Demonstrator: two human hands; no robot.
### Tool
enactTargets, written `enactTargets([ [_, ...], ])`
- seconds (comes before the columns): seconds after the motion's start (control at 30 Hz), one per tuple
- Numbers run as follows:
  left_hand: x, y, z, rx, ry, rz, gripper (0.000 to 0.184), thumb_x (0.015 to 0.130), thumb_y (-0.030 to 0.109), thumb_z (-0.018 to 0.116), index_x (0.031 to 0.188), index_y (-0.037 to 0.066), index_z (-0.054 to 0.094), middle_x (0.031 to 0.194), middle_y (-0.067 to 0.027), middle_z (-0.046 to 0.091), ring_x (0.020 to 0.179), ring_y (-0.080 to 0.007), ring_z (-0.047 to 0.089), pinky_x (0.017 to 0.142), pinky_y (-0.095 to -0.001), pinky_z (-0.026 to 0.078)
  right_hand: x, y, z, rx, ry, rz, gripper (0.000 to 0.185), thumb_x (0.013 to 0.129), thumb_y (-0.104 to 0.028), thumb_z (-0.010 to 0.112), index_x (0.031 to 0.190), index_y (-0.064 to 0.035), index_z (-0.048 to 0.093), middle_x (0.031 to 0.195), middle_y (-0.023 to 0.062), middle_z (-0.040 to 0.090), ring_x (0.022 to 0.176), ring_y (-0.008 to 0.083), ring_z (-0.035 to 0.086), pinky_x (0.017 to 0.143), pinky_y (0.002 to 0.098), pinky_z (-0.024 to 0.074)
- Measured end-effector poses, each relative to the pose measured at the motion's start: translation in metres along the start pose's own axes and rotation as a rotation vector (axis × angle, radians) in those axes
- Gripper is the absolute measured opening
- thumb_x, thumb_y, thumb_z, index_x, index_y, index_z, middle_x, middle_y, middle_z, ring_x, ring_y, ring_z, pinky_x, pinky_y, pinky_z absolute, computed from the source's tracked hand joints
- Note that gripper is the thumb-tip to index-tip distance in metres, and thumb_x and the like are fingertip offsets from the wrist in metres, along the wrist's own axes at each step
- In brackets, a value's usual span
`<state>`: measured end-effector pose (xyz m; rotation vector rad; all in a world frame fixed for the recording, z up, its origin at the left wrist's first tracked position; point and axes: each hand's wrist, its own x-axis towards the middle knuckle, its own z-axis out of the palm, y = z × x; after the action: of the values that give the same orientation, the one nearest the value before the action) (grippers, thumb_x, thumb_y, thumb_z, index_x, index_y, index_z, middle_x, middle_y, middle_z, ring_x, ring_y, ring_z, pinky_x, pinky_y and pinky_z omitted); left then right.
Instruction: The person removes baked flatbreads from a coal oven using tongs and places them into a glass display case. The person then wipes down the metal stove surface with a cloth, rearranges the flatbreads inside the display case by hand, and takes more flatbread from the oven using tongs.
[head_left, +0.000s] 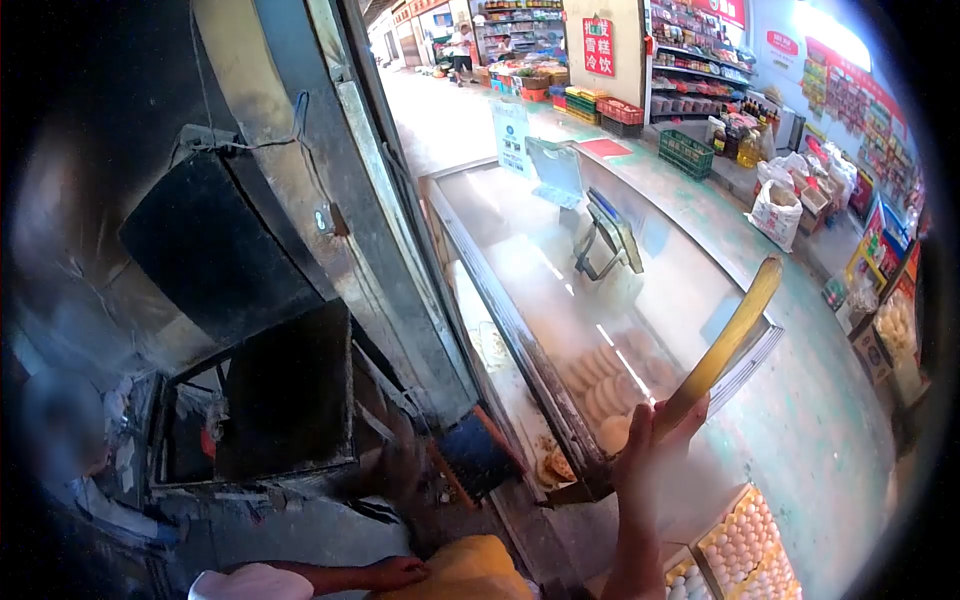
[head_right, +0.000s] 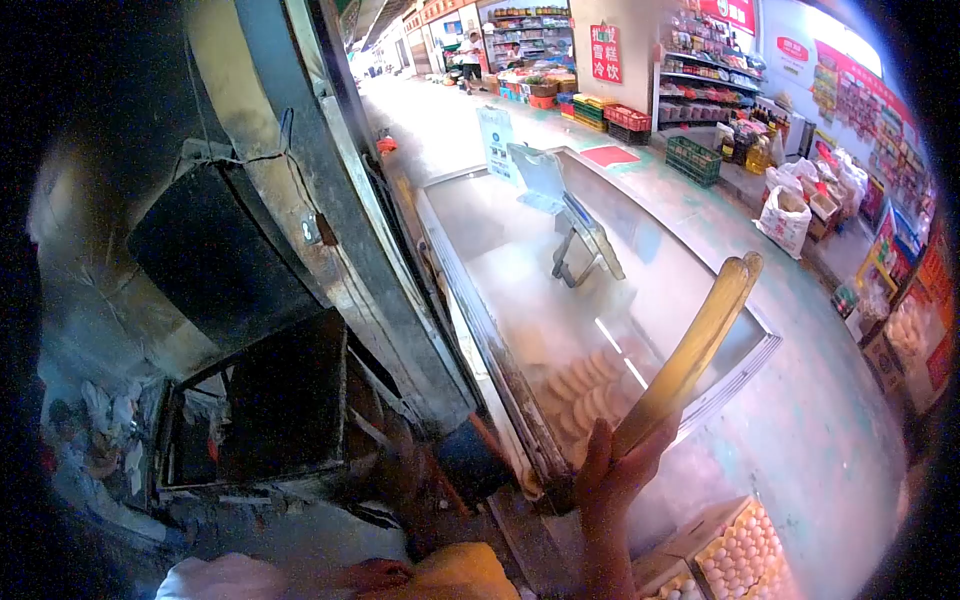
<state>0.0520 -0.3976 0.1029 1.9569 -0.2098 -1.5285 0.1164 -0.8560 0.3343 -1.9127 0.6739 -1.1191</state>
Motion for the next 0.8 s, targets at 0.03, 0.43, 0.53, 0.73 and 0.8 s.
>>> enactTargets([
  [0.03,-0.004,-0.008,0.000,0.019,-0.039,-0.019,0.051,0.097,0.036,0.062,0.136,0.004,0.054,0.123,-0.0106,0.063,0.110,-0.0185,0.061,0.094,-0.0333,0.048,0.001,-0.001,0.000,-0.018,0.009,-0.041,0.072,0.096,-0.028,0.057,0.151,-0.0004,0.020,0.100,0.0122,0.054,0.090,0.0244,0.055,0.080,0.0386,0.0464],
  [0.43,-0.038,0.130,-0.041,0.090,0.463,0.705,0.039,0.098,0.023,0.062,0.131,0.004,0.057,0.117,-0.0101,0.063,0.106,-0.0181,0.060,0.094,-0.0362,0.047,0.000,-0.006,0.002,0.078,-0.007,0.088,0.078,0.090,-0.026,0.065,0.150,0.0022,0.023,0.142,0.0278,0.044,0.132,0.0383,0.045,0.108,0.0440,0.0366],
  [0.53,-0.058,0.272,-0.088,0.391,0.744,0.897,0.040,0.095,0.018,0.062,0.131,0.004,0.055,0.124,-0.0148,0.057,0.122,-0.0289,0.053,0.107,-0.0422,0.038,0.000,-0.003,0.003,0.092,0.006,0.065,0.077,0.089,-0.021,0.064,0.150,0.0023,0.023,0.142,0.0270,0.044,0.131,0.0380,0.045,0.107,0.0438,0.0368],
  [0.73,-0.033,0.445,-0.148,0.575,0.972,1.253,0.037,0.093,0.013,0.063,0.128,0.005,0.055,0.127,-0.0166,0.052,0.123,-0.0316,0.050,0.104,-0.0421,0.041,0.002,-0.005,-0.001,0.130,-0.018,0.111,0.077,0.088,-0.018,0.064,0.149,0.0026,0.023,0.141,0.0269,0.045,0.131,0.0378,0.046,0.107,0.0437,0.0369],
  [0.8,-0.017,0.481,-0.159,0.609,1.001,1.238,0.037,0.093,0.013,0.062,0.128,0.005,0.055,0.126,-0.0163,0.053,0.123,-0.0319,0.050,0.105,-0.0414,0.040,0.003,-0.004,0.000,0.112,-0.039,0.127,0.077,0.087,-0.018,0.065,0.149,0.0028,0.023,0.140,0.0271,0.045,0.131,0.0378,0.046,0.107,0.0438,0.0369],
])
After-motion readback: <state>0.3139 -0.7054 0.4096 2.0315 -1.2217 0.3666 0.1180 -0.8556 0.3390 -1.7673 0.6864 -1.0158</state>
